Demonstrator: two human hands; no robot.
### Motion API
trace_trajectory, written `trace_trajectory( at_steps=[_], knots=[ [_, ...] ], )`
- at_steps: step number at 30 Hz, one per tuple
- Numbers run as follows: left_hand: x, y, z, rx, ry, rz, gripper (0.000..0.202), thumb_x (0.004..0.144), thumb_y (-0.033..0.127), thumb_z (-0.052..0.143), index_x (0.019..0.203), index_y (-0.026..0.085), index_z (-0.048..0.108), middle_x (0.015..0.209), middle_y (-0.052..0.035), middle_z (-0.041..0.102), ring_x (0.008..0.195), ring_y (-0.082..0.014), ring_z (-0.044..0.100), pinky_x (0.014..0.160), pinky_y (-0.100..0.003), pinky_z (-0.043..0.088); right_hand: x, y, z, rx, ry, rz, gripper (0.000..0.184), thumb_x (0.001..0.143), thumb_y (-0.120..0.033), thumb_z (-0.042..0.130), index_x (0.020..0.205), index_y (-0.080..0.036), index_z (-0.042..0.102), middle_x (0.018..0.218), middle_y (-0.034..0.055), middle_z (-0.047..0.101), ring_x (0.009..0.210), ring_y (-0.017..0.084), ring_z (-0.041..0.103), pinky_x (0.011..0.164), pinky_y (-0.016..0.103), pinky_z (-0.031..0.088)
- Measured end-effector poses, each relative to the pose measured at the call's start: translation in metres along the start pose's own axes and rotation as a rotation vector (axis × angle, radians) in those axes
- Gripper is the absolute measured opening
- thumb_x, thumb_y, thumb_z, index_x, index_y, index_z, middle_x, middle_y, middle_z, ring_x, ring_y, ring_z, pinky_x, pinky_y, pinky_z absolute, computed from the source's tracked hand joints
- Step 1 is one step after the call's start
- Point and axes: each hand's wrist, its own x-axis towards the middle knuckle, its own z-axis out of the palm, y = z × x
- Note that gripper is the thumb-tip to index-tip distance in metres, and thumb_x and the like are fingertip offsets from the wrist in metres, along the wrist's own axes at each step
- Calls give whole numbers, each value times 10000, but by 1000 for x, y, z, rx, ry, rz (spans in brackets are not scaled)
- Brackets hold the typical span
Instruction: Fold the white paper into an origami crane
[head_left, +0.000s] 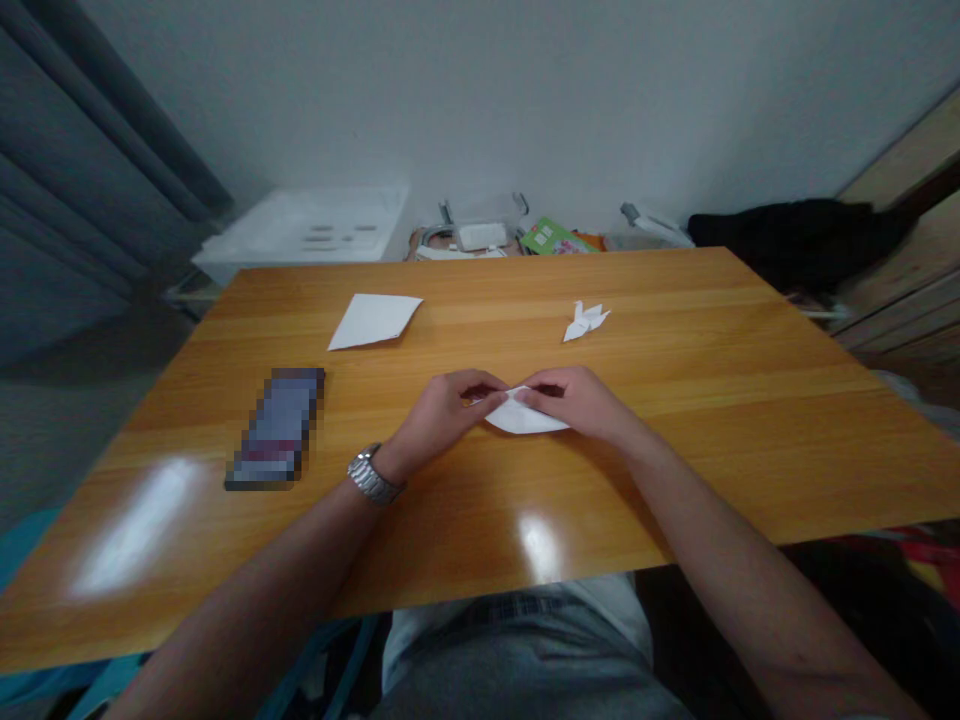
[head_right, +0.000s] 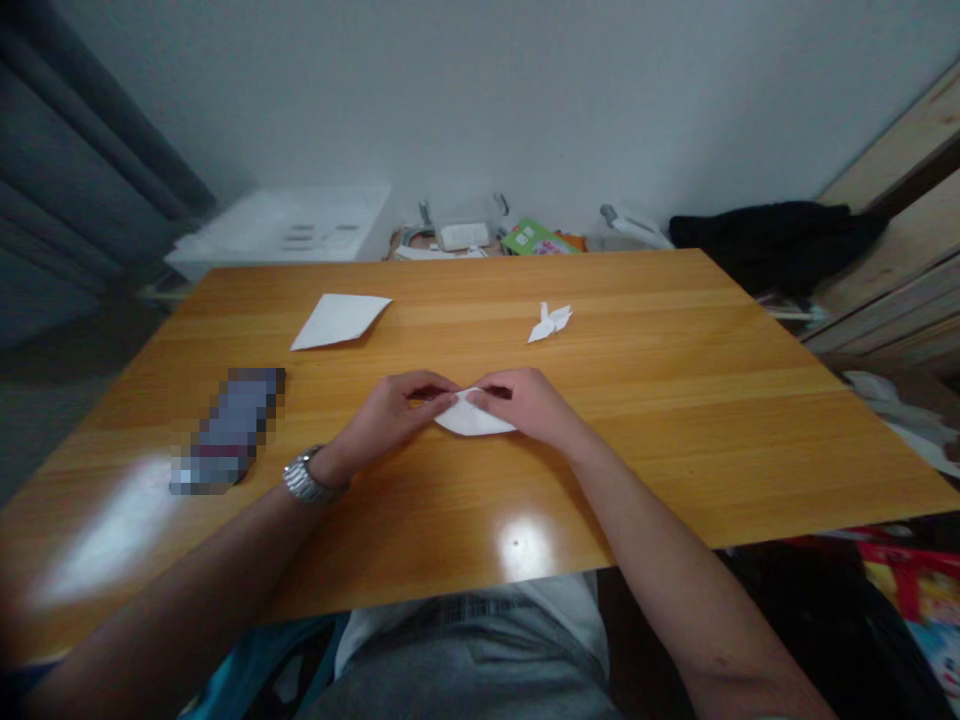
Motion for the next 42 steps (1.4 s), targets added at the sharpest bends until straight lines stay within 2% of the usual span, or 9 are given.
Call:
trace_trajectory(
  at_steps=[7,14,20,28,31,37,42],
  knots=[
    [5,-5,-4,11,128,-78,196,914,332,659,949,150,725,911,-57,759,805,-162,691,747,-265,547,1,3,-9,2,64,4,216,883,-389,702,938,-203,796,932,57,797,844,216,713,774,325,518],
    [1,-5,-3,0,-7,-20,242,959,362,613,1069,178,725,1030,-52,762,918,-175,705,838,-287,543,-2,0,-8,-88,31,-4,195,898,-381,693,917,-227,811,917,37,805,829,211,724,740,314,505],
    [3,-6,-3,-36,11,-45,243,939,383,643,986,159,724,938,-56,756,827,-163,688,753,-267,540,-1,0,-12,-21,40,3,180,883,-365,703,905,-219,807,907,41,805,843,208,729,772,317,521],
    [2,-12,0,-115,-41,-90,241,908,389,669,977,159,693,870,-38,719,718,-127,628,608,-210,470,1,5,-14,21,31,19,204,868,-392,717,916,-215,807,928,55,804,856,223,733,796,345,547],
    [2,-12,-1,-149,-38,-112,236,895,386,676,969,163,682,842,-31,698,679,-120,602,571,-203,446,2,3,-14,64,89,11,258,884,-445,702,940,-213,801,958,67,798,855,219,730,799,352,565],
    [3,-13,5,-368,63,-190,225,846,329,726,911,162,591,864,-19,660,718,-116,632,640,-215,500,3,-3,-9,306,243,86,432,895,-583,656,1050,-190,745,928,89,773,774,201,721,704,339,603],
    [2,-16,15,-593,168,-250,305,818,331,757,847,167,502,923,-25,652,803,-139,675,731,-274,568,3,-1,4,349,166,71,425,877,-548,700,1107,-190,716,1078,106,762,928,226,728,810,357,601]
  ],
)
